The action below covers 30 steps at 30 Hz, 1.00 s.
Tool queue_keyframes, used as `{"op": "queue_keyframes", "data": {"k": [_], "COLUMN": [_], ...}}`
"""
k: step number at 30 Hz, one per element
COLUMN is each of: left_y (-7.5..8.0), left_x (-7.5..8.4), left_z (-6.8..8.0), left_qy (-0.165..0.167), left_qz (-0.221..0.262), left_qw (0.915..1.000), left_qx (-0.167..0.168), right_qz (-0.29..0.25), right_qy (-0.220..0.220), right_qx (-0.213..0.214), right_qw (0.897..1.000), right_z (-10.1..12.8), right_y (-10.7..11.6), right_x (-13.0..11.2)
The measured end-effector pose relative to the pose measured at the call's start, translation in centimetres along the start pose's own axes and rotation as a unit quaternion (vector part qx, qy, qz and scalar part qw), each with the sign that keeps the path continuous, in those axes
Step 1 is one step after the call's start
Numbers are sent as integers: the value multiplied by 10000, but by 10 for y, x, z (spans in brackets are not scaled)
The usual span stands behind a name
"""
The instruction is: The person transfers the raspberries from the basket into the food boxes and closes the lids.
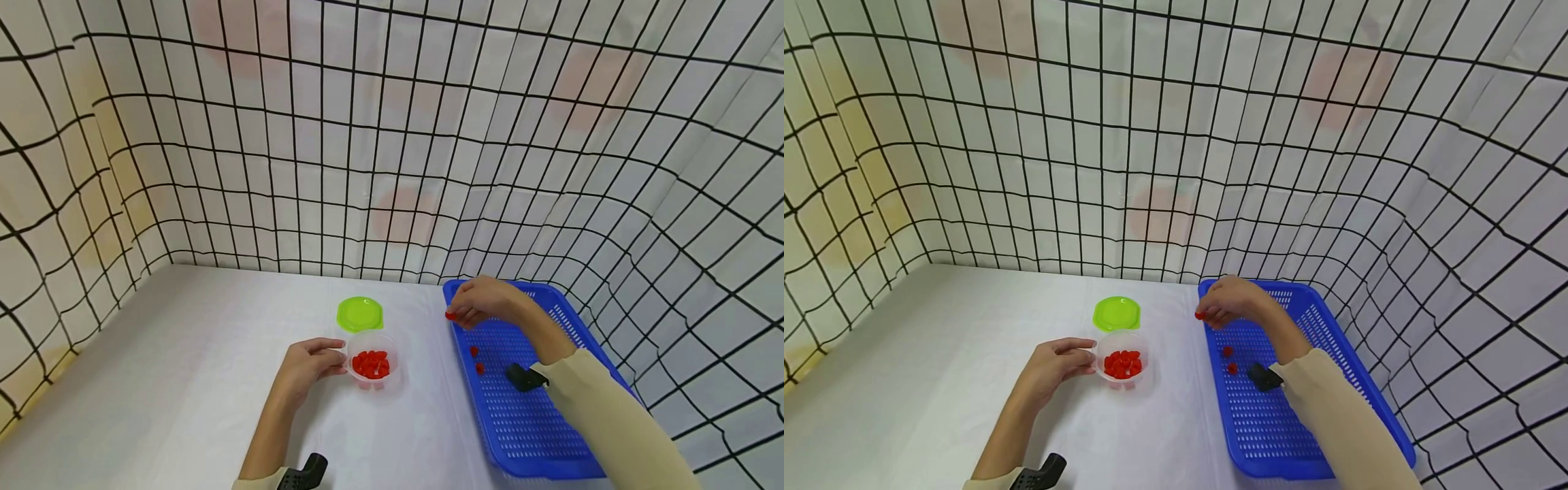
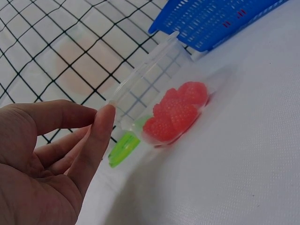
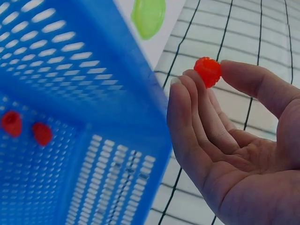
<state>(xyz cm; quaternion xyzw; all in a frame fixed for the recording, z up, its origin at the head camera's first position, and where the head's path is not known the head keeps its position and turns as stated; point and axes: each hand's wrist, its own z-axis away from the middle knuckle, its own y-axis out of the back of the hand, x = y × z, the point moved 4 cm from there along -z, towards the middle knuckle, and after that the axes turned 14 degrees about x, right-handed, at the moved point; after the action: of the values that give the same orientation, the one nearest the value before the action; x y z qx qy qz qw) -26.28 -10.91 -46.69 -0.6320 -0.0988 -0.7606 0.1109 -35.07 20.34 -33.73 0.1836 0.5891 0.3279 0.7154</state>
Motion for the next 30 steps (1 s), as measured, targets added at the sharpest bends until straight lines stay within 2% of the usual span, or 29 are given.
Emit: {"op": "queue_keyframes", "data": {"k": [6, 11, 30], "left_y": [1, 0, -1], "left_x": [1, 0, 1], "left_z": [1, 1, 1], "left_qy": [7, 27, 52], "left_qz": [-48, -32, -79], "left_qw": [10000, 10000, 10000], "left_qx": [32, 31, 23], "right_qz": [-125, -162, -86], "right_qy": [96, 4, 11], "right_qx": [-271, -410, -710], "right_qw": [9995, 9990, 9974], "right_z": [-3, -6, -10], "right_y": [-16, -33, -96], "right_x": [-18, -28, -36]}}
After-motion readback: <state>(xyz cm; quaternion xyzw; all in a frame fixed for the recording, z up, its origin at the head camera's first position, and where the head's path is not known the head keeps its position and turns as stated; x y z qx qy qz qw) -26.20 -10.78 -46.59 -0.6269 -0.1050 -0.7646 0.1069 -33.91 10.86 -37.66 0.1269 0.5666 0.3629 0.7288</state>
